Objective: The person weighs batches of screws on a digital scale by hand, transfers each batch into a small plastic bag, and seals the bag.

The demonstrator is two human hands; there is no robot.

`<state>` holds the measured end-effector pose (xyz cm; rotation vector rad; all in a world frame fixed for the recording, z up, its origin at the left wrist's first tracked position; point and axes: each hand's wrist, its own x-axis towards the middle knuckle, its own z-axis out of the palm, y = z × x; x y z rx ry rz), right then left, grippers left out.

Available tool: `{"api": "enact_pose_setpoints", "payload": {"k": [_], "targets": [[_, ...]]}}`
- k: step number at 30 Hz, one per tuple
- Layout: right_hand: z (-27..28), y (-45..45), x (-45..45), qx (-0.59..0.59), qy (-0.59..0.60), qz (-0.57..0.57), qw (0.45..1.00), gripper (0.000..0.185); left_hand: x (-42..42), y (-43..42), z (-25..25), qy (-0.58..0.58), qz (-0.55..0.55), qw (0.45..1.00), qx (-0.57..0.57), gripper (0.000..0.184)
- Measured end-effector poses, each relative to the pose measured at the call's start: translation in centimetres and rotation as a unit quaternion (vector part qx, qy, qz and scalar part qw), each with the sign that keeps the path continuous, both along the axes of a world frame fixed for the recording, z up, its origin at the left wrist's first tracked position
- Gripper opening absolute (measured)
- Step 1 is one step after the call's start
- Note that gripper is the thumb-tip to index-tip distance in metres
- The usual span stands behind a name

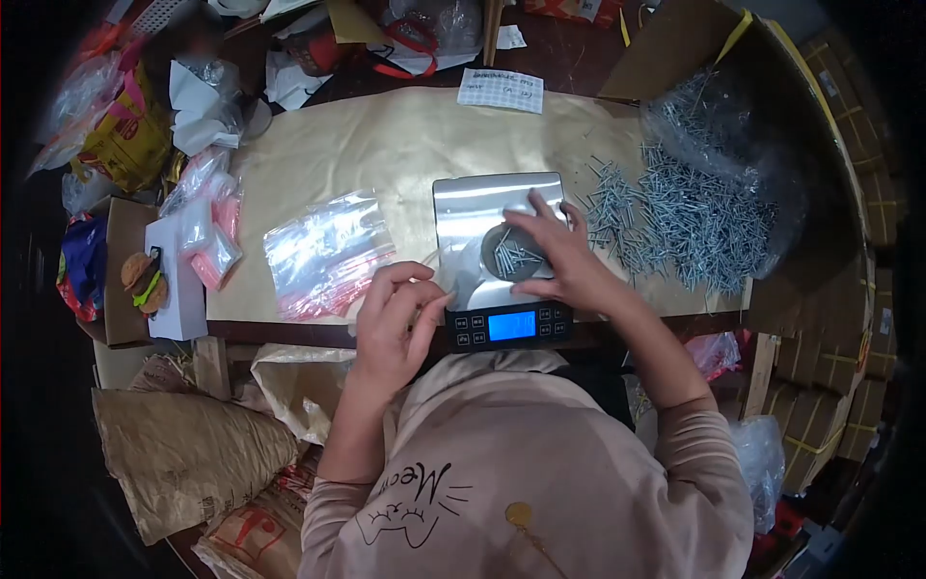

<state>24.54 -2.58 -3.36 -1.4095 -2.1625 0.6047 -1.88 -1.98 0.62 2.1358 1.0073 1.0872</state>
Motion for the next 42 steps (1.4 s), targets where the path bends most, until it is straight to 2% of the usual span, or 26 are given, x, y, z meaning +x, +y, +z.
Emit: {"api": "enact_pose_setpoints", "payload": {"k": [2, 3, 4, 6, 7, 10, 11, 15, 19, 24, 31, 34, 37, 40, 41, 42], "targets": [[-1.1, 0.4, -0.3, 0.033, -0.028, 0.013, 0.999, 0.081, 0.3, -0.3, 0.2, -0.011, -0.006, 0.999, -0.04, 0.009], [-0.5, 0.6, -0.4, 0.006, -0.007, 0.004, 1.0, 0.075, 0.3, -0.2, 0.0, -0.009, -0.012, 0.999, -0.046, 0.009], [0.3, 0.8, -0.3, -0.055, 0.093, -0.002, 0.994, 0.072, 0.3, -0.1, -0.1, -0.007, -0.018, 0.998, -0.052, 0.009], [2.7, 1.1, -0.3, -0.173, 0.285, -0.013, 0.943, 0.067, 0.6, 0.1, -0.1, 0.007, -0.054, 0.996, -0.066, 0.01], [4.1, 1.2, -0.8, -0.185, 0.344, -0.007, 0.921, 0.057, 1.1, 0.2, -0.1, 0.011, -0.067, 0.996, -0.062, 0.01], [6.6, 2.4, -1.2, -0.066, 0.227, 0.104, 0.966, 0.051, 2.7, -0.1, 0.1, 0.01, -0.087, 0.995, -0.047, 0.014], [7.3, 2.6, -1.8, -0.063, 0.22, 0.126, 0.965, 0.046, 3.2, -0.1, 0.0, 0.005, -0.087, 0.995, -0.042, 0.016], [8.2, 2.2, -3.9, 0.011, 0.065, 0.112, 0.991, 0.046, 3.6, -0.1, -0.5, 0.011, -0.086, 0.996, -0.021, 0.015], [9.5, 2.1, -2.9, 0.006, 0.119, 0.094, 0.988, 0.043, 3.2, 0.1, -0.2, 0.019, -0.066, 0.998, 0.002, 0.016], [7.4, 1.8, -1.4, -0.07, 0.217, 0.017, 0.974, 0.048, 2.7, 0.9, -0.2, 0.001, -0.037, 0.999, 0.02, 0.014], [9.5, 1.3, -2.7, 0.005, 0.111, 0.107, 0.988, 0.054, 3.2, 0.6, 0.0, -0.009, -0.067, 0.998, 0.018, 0.016], [9.5, 1.7, -2.6, 0.034, 0.13, 0.115, 0.984, 0.053, 3.0, 0.6, 0.1, -0.003, -0.06, 0.998, 0.022, 0.017], [8.5, 2.0, -1.6, 0.042, 0.193, 0.069, 0.978, 0.054, 2.6, 0.6, -0.1, -0.005, -0.055, 0.998, 0.022, 0.017], [4.6, 2.5, -0.9, -0.01, 0.217, -0.049, 0.975, 0.059, 2.3, 0.9, 0.5, 0.001, -0.022, 0.998, 0.06, 0.014], [2.9, 2.5, -0.3, -0.055, 0.158, -0.061, 0.984, 0.07, 2.3, 0.9, 0.6, -0.023, -0.013, 0.999, 0.039, 0.012], [1.7, 2.4, -0.1, -0.034, 0.104, -0.057, 0.992, 0.071, 2.3, 0.9, 0.8, -0.046, -0.003, 0.999, 0.017, 0.01]]}}
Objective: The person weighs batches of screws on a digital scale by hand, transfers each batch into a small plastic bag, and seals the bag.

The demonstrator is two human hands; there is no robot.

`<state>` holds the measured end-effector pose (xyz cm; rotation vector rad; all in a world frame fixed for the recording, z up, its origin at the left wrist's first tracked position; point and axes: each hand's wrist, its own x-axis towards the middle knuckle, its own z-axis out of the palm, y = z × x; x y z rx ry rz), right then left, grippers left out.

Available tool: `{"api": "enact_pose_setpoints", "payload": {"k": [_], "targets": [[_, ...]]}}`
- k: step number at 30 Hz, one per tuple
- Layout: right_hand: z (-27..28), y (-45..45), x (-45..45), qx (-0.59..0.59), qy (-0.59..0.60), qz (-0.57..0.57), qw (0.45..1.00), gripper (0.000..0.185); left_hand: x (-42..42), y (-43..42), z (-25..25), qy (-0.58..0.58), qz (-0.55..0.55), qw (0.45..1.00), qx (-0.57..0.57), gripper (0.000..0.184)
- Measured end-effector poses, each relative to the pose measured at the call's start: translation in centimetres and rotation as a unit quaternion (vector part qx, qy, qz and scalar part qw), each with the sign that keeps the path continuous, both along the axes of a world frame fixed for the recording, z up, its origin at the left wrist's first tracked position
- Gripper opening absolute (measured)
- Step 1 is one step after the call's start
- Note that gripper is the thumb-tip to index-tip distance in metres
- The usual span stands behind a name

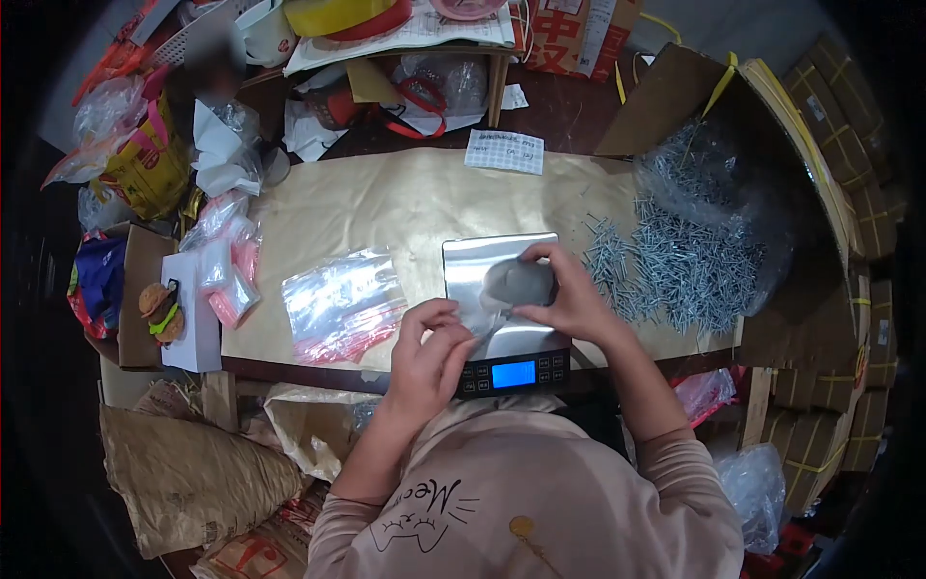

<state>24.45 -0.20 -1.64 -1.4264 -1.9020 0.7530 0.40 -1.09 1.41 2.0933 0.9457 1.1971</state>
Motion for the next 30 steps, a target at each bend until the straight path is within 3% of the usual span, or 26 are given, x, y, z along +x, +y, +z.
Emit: {"api": "enact_pose_setpoints", "payload": {"k": [2, 4, 6, 7, 11, 13, 16, 23, 29, 30], "targets": [[-1.4, -0.7, -0.1, 0.037, -0.11, 0.01, 0.993, 0.073, -0.4, -0.3, 0.0, -0.043, -0.005, 0.997, -0.067, 0.007], [0.0, -0.9, -0.7, 0.061, -0.059, 0.056, 0.995, 0.062, -1.2, -0.5, -0.2, -0.082, -0.031, 0.983, -0.158, 0.005], [2.1, -0.9, -1.3, 0.07, 0.003, 0.107, 0.992, 0.052, -1.4, -0.7, 0.3, -0.076, -0.061, 0.982, -0.159, 0.005], [3.6, -0.9, -1.7, 0.05, 0.049, 0.142, 0.987, 0.031, -1.5, -0.8, 0.5, -0.076, -0.073, 0.981, -0.16, 0.006], [5.9, -1.4, -2.6, 0.141, 0.025, 0.182, 0.973, 0.013, -1.5, -1.2, 0.7, -0.139, -0.12, 0.967, -0.176, 0.013], [6.6, -1.7, -3.1, 0.168, -0.006, 0.19, 0.967, 0.013, -1.1, -1.7, 1.0, -0.169, -0.119, 0.957, -0.202, 0.025], [6.7, -2.0, -3.7, 0.194, -0.024, 0.194, 0.961, 0.013, -1.3, -1.5, 1.4, -0.044, -0.123, 0.974, -0.185, 0.03], [6.3, -2.8, -4.1, 0.199, -0.019, 0.158, 0.967, 0.016, -1.1, -1.7, 2.1, -0.007, -0.063, 0.959, -0.277, 0.016], [5.5, -3.5, -4.6, 0.217, -0.019, 0.169, 0.961, 0.024, -1.3, -2.1, 2.2, -0.035, -0.117, 0.951, -0.284, 0.009], [5.6, -3.6, -4.5, 0.221, -0.027, 0.178, 0.959, 0.025, -1.5, -2.3, 1.9, -0.081, -0.121, 0.939, -0.312, 0.009]]}}
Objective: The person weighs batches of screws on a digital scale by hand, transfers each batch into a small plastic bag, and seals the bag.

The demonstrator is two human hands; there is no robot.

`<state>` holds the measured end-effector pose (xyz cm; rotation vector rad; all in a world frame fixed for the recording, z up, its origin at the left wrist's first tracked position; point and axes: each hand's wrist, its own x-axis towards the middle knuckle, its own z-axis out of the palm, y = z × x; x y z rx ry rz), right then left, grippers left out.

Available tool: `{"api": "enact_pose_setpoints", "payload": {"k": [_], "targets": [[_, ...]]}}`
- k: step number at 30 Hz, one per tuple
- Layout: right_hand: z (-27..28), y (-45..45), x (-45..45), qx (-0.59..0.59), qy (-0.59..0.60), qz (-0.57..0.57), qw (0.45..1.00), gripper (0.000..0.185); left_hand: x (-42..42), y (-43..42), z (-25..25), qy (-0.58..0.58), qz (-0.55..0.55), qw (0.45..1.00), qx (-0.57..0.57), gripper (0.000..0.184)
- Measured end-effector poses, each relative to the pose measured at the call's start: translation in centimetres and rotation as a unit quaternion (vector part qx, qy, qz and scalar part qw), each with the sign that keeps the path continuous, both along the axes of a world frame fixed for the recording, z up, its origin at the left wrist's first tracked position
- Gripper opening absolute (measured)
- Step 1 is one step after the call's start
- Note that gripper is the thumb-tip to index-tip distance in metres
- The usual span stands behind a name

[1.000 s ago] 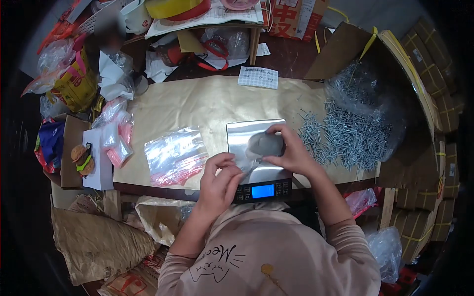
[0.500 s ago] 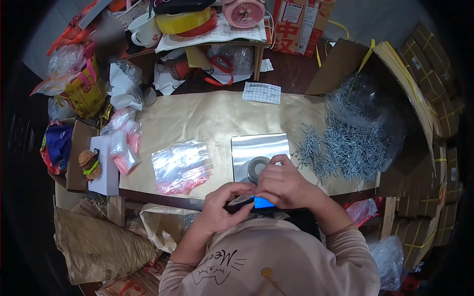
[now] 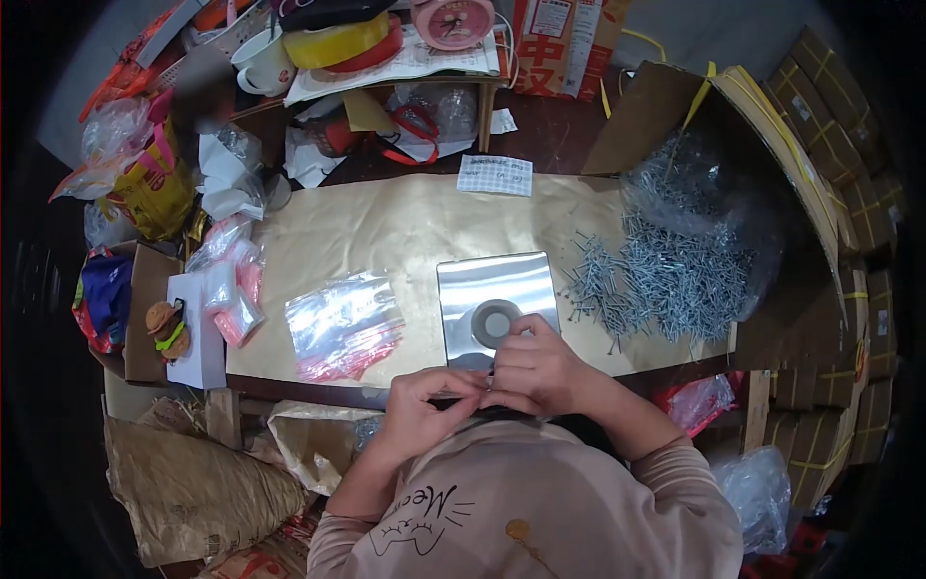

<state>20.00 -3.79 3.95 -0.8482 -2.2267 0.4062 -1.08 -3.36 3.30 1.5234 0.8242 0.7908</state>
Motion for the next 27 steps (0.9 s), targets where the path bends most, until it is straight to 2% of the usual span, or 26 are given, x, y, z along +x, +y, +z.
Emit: {"api": "enact_pose_setpoints", "payload": {"k": [2, 9, 11, 12, 14, 17, 20, 23, 26, 27], "targets": [[0.5, -0.3, 1.0, -0.024, 0.005, -0.01, 1.0, 0.026, -0.7, 0.0, -0.7, -0.083, 0.015, 0.994, -0.07, 0.01], [-0.4, 0.1, 3.0, -0.154, 0.026, 0.02, 0.987, 0.023, -2.7, 0.4, -0.5, -0.102, -0.001, 0.988, -0.119, 0.017], [-2.4, 1.0, 5.5, -0.223, 0.008, -0.099, 0.97, 0.041, -4.1, 0.3, 0.0, -0.102, 0.005, 0.984, -0.143, 0.018], [-3.3, 1.5, 7.0, -0.256, -0.002, -0.157, 0.954, 0.051, -5.4, 0.4, 0.2, -0.031, -0.004, 0.993, -0.118, 0.018], [-3.7, 2.1, 10.1, -0.203, -0.175, -0.285, 0.92, 0.072, -8.4, 0.8, 0.5, 0.111, -0.02, 0.992, -0.065, 0.018], [-5.5, 2.2, 11.9, -0.244, -0.268, -0.368, 0.856, 0.077, -11.4, 0.4, 1.3, 0.298, -0.011, 0.942, -0.156, 0.016], [-6.9, 2.1, 12.2, -0.187, -0.277, -0.347, 0.876, 0.072, -12.1, 0.3, 0.7, 0.441, -0.013, 0.889, -0.119, 0.014], [-8.0, 2.1, 13.1, -0.2, -0.188, -0.329, 0.904, 0.051, -11.3, 0.1, -1.5, 0.394, 0.069, 0.914, -0.062, 0.015], [-8.7, 2.3, 14.5, -0.196, -0.087, -0.315, 0.925, 0.033, -8.5, 1.0, -3.9, 0.322, 0.155, 0.931, 0.075, 0.019], [-8.5, 2.6, 14.7, -0.163, -0.062, -0.312, 0.934, 0.026, -7.5, 1.4, -5.0, 0.331, 0.169, 0.916, 0.152, 0.019]]}}
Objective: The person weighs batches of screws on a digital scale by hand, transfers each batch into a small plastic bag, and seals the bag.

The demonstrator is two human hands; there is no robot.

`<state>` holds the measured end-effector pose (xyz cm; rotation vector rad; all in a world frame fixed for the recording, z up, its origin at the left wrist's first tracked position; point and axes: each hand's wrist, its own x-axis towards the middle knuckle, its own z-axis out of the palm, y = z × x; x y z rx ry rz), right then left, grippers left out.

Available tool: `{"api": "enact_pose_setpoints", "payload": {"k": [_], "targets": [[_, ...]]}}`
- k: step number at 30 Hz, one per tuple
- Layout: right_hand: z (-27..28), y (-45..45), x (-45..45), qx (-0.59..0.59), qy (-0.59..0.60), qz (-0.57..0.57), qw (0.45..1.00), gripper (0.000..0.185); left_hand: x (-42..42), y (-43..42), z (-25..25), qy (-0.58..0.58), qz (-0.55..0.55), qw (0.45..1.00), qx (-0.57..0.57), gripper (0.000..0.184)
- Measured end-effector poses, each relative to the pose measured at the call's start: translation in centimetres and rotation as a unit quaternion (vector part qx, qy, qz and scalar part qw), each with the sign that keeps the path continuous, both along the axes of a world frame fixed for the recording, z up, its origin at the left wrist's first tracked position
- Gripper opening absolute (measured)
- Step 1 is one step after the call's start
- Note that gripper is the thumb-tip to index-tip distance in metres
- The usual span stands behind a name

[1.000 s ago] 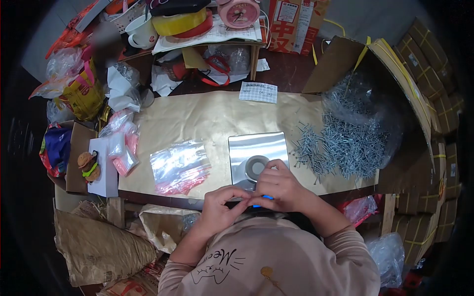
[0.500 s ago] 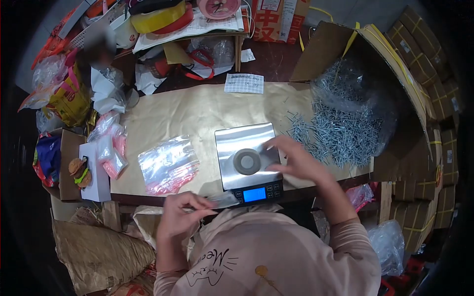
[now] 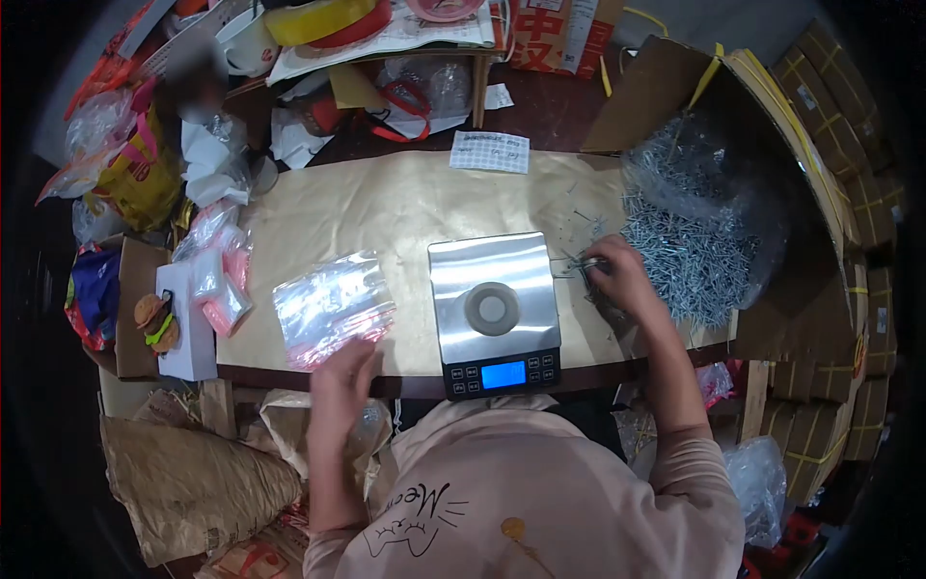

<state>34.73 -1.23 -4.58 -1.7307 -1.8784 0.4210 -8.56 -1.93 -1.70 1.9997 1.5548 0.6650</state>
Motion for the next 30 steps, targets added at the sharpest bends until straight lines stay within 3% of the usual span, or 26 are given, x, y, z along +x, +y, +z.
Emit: {"api": "enact_pose_setpoints", "payload": {"k": [3, 7, 9, 11, 14, 17, 19, 21, 25, 28, 30], "targets": [[1.2, 0.2, 0.5, -0.053, 0.044, -0.064, 0.996, 0.022, 2.6, 1.7, -2.3, 0.132, -0.034, 0.973, 0.184, 0.022], [2.0, 0.8, 1.4, -0.11, 0.138, -0.172, 0.969, 0.023, 4.3, 2.1, -4.9, 0.044, -0.039, 0.99, 0.127, 0.014], [2.9, 0.9, 1.6, -0.093, 0.12, -0.172, 0.973, 0.022, 5.0, 2.0, -4.3, 0.004, -0.013, 0.998, 0.062, 0.012], [3.5, 1.1, 1.5, -0.065, 0.117, -0.168, 0.977, 0.021, 5.1, 2.4, -4.5, -0.004, 0.0, 0.996, 0.085, 0.009], [4.1, 1.6, 0.7, -0.027, 0.041, -0.133, 0.99, 0.023, 5.5, 2.4, -3.3, 0.022, 0.0, 0.998, 0.052, 0.008], [3.2, 2.1, 0.8, -0.08, -0.044, -0.083, 0.992, 0.022, 5.5, 2.4, -3.2, -0.011, -0.035, 0.996, 0.08, 0.007], [3.6, 2.3, 0.6, -0.094, 0.004, -0.104, 0.99, 0.022, 5.3, 2.5, -3.7, -0.036, -0.06, 0.987, 0.144, 0.006], [4.8, 2.3, 0.2, -0.129, 0.064, -0.148, 0.978, 0.022, 5.0, 1.8, -3.8, -0.075, -0.012, 0.996, 0.048, 0.006], [6.3, 2.5, -1.8, -0.153, 0.195, -0.073, 0.966, 0.021, 5.0, 1.6, -3.8, -0.082, 0.012, 0.995, -0.055, 0.008], [7.7, 2.6, -6.4, -0.183, 0.28, 0.027, 0.942, 0.021, 5.4, 1.5, -3.9, -0.129, 0.001, 0.99, -0.06, 0.01], [7.5, 2.6, -9.0, -0.195, 0.264, 0.103, 0.939, 0.022, 5.7, 1.7, -3.1, -0.131, -0.023, 0.991, 0.024, 0.012]]}}
